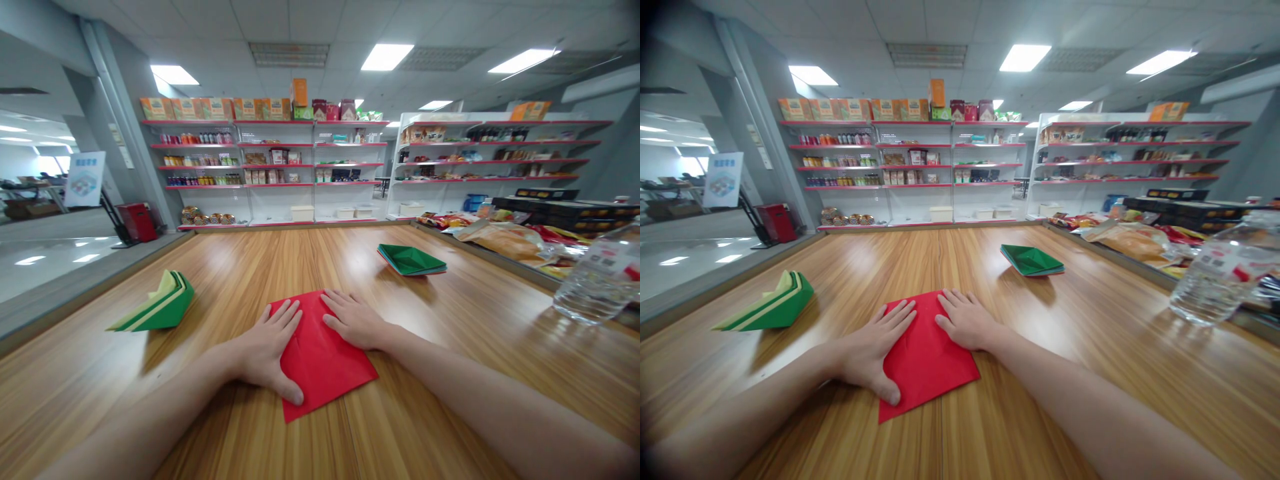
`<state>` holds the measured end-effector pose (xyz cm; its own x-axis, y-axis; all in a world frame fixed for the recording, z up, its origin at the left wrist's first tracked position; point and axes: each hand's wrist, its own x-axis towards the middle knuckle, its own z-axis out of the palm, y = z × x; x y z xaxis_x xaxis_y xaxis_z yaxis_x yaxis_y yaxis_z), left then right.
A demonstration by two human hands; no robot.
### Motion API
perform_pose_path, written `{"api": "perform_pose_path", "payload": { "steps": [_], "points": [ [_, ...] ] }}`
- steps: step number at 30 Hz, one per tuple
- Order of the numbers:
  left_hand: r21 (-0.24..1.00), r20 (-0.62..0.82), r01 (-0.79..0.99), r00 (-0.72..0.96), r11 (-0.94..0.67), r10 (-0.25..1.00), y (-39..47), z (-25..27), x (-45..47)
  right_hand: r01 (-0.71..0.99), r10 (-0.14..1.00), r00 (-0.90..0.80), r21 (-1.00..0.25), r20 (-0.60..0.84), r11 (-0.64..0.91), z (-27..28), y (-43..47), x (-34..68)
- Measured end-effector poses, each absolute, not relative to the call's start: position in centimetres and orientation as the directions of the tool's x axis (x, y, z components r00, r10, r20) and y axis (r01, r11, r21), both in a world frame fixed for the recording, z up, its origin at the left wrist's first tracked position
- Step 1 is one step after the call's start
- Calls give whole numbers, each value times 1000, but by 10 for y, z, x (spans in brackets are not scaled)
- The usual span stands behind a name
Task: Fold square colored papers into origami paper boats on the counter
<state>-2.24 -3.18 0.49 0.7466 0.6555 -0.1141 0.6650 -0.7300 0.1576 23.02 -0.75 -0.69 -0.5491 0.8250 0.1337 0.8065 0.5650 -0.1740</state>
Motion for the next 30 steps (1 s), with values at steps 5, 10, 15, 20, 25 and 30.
{"api": "perform_pose_path", "payload": {
  "steps": [5,10,15,20,25,30],
  "points": [
    [160,-98,704,709,-693,698,-24,10,-28,824,848,-499,-205,179,528,-9,-10,230],
    [175,-78,781,618,-599,783,-6,11,-49,857,879,-417,-222,229,465,-12,-8,228],
    [173,-54,779,618,-603,784,1,5,-60,862,882,-369,-247,293,443,-11,-8,228],
    [170,-48,785,611,-596,791,-1,5,-57,824,855,-313,-330,412,461,-10,-9,229],
    [166,-39,791,603,-590,797,-3,7,-56,733,876,-214,-522,432,437,-12,-9,228],
    [176,-33,786,606,-592,795,-5,6,-55,609,912,-191,-685,363,400,-14,-4,230]
  ]
}}
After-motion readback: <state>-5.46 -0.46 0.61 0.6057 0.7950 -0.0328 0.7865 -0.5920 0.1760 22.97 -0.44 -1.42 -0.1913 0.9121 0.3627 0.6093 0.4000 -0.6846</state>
